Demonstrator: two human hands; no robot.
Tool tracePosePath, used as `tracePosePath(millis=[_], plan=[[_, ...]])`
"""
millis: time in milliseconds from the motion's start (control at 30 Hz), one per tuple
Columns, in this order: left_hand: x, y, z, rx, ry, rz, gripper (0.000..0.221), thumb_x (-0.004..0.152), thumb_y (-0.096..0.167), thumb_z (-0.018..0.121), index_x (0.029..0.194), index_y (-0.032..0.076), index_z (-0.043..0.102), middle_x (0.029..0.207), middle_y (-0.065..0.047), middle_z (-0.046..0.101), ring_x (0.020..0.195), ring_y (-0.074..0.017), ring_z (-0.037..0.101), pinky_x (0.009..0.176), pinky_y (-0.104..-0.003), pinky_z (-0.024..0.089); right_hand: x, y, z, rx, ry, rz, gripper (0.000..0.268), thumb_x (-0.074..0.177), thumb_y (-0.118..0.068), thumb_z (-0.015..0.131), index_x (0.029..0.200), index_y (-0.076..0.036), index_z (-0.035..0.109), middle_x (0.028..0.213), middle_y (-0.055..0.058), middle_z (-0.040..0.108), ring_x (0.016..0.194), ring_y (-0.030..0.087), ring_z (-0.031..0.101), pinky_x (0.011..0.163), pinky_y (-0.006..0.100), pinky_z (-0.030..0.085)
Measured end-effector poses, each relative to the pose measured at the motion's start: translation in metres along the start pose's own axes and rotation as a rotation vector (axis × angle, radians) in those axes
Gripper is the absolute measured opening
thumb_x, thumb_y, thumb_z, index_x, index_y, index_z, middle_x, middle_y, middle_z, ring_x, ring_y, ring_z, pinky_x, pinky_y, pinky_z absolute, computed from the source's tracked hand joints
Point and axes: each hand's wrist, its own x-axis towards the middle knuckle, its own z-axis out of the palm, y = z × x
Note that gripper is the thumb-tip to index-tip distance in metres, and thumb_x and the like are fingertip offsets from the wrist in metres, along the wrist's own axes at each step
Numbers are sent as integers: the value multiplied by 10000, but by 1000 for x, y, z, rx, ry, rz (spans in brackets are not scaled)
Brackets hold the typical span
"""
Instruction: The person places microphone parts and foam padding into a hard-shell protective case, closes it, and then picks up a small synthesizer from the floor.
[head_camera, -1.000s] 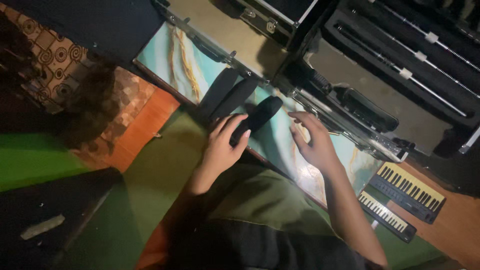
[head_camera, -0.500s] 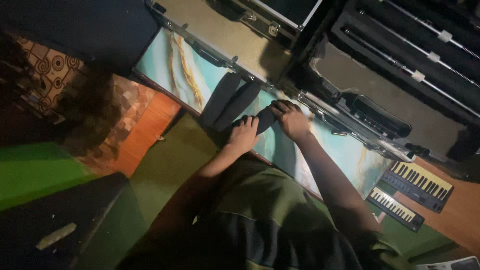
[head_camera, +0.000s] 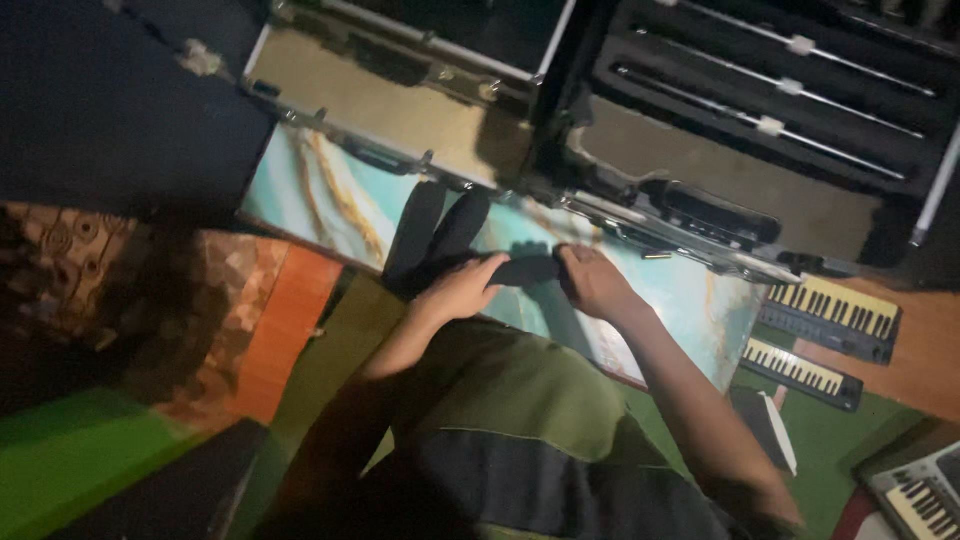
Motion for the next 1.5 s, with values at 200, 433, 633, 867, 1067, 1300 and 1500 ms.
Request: tracePosePath(millis=[200,433,633,867,1067,1300,1500], plan=[[-11,92,-57,-79,-111,245,563,924,290,698,1416,107,494,1196,-293,661,1127,-485,615,919,-505,518,-52,-61,-99,142,-63,281,535,796,-179,724,1251,-10,499,1029,245,660,993,437,630,863,514,489],[-19,191,-112,18,-266,442,554,913,406,719,1336,87,557,1149,-228,698,1081,-426,660,879,-466,531,-91,-110,-174,-34,90,350,628,762,-340,830,1201,-4,532,890,239,689,801,438,663,692,511,520],[-15,229,-125,140,-267,657,404,961,380,652,1284,139,635,1034,-143,743,960,-388,696,791,-474,539,-135,-110,-183,-170,112,336,441,702,-150,770,1100,-41,614,768,159,690,749,379,674,677,492,526],[-3,239,-119,193,-191,681,282,961,330,642,1179,162,702,924,-122,743,864,-399,694,724,-496,534,-148,-95,-186,-206,202,274,281,724,-104,736,987,-38,664,765,137,700,739,356,675,676,475,532],[8,236,-115,286,-170,686,270,955,360,631,1086,136,706,882,-129,736,803,-375,702,672,-493,532,-144,-85,-190,-146,223,201,223,764,-169,738,928,-48,646,727,137,676,703,361,659,662,477,520],[21,233,-126,319,-168,717,329,1024,386,568,1076,63,608,879,-153,715,849,-388,695,707,-512,517,-140,-78,-197,-113,134,433,354,878,-315,706,1047,-20,607,626,193,627,604,399,630,608,505,495],[52,220,-133,305,-167,661,291,1058,243,473,1239,27,547,1002,-183,666,953,-343,676,831,-487,513,-122,-57,-209,-39,298,328,358,977,-202,604,1246,23,530,843,268,658,748,448,648,709,527,504]])
